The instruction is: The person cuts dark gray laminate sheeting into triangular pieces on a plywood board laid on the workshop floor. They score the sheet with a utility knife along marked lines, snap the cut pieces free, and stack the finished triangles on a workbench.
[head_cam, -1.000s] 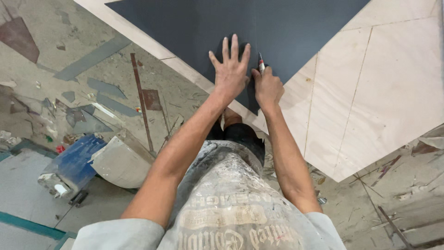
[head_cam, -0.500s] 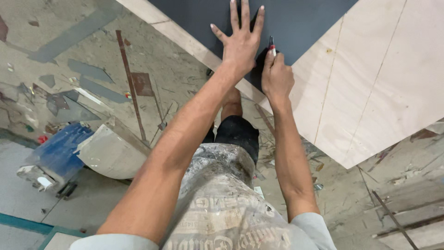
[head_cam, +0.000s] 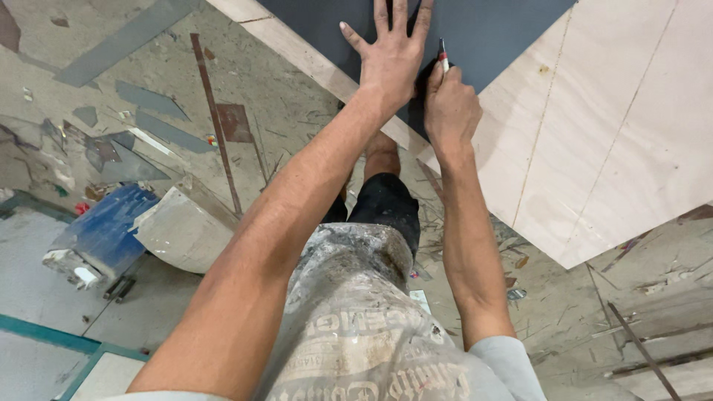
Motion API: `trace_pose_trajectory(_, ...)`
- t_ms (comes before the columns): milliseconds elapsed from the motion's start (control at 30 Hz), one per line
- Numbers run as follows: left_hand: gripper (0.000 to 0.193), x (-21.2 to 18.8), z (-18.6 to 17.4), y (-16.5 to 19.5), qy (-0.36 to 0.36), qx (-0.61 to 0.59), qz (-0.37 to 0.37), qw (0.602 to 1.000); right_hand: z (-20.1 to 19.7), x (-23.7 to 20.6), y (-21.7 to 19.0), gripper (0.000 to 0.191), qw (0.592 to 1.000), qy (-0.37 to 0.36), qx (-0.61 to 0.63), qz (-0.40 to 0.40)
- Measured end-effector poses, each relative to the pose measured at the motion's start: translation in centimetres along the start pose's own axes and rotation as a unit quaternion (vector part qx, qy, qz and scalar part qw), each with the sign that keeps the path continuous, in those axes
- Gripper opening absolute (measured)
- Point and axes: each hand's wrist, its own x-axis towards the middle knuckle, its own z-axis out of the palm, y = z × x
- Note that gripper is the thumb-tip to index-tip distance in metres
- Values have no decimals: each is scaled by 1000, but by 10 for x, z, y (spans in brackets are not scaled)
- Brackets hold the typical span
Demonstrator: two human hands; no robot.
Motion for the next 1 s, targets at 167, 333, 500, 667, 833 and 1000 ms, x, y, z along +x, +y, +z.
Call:
trace_pose_trajectory(167,113,2,-4,-1,-65,-1,-9,998,-1,4,1,43,1000,-5,-3,-8)
trace_pose_trajectory(333,116,1,-1,1,32,9,-7,999,-9,1,-4,43,999,-37,-12,3)
trace_pose_trajectory(500,123,-3,13,-1,-11,27,-10,1000,-4,8,5,44,997,-64,-40,-4)
trace_pose_trajectory(667,128,-8,28,-4,-44,21,-8,999,12,-57,33,41,991,-107,-71,28)
trace_pose_trajectory(833,134,-4,-1,-2,-9,8,-1,1000,24,-119,68,39,992,-109,-70,11)
trace_pose_trajectory(1000,139,9,-48,5,-88,-4,-15,996,15,-109,74,35,997,-69,-35,-6)
